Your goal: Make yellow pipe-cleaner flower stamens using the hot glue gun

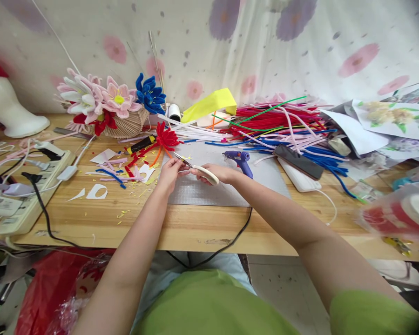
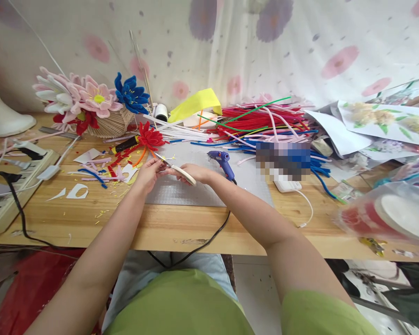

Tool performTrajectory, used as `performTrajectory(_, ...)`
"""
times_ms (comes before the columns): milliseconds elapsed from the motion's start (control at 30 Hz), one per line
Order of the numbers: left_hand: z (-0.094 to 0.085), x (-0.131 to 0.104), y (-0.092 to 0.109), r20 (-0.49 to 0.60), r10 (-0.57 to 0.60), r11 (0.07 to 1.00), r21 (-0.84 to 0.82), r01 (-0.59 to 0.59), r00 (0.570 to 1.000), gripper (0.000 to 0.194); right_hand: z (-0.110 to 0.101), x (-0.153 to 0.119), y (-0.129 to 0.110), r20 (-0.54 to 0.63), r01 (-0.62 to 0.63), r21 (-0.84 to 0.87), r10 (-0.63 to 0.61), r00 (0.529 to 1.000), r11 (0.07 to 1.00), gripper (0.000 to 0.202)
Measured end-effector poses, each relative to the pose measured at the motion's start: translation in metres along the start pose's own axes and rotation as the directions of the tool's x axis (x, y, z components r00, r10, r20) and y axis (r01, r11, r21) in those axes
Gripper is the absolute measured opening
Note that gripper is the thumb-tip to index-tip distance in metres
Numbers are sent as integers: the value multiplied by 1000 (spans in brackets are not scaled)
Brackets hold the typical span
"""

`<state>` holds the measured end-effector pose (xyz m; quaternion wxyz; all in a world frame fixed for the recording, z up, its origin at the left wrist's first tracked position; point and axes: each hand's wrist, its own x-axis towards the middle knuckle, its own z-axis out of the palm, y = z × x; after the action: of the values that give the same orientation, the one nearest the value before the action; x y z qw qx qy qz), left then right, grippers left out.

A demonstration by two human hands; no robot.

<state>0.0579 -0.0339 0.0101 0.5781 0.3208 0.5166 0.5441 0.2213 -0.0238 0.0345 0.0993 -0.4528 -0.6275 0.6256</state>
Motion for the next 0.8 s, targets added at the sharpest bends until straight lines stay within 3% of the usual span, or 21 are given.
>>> performTrajectory(333,-10,-7,3,-19,19,1000,-20,-20,1000,17,12,4,-5,-32,2,-22,-3,999,1000,43)
performTrajectory(600,-43,-5,23,-141,72,996,-36,-78,987,15,29,34,-27,11,116,-101,-115,993,988,47)
performTrajectory(800,-65,-6,30,-142,113,993,-1,-114,983,13,32,40,-40,130,166,-72,-155,979,984,48)
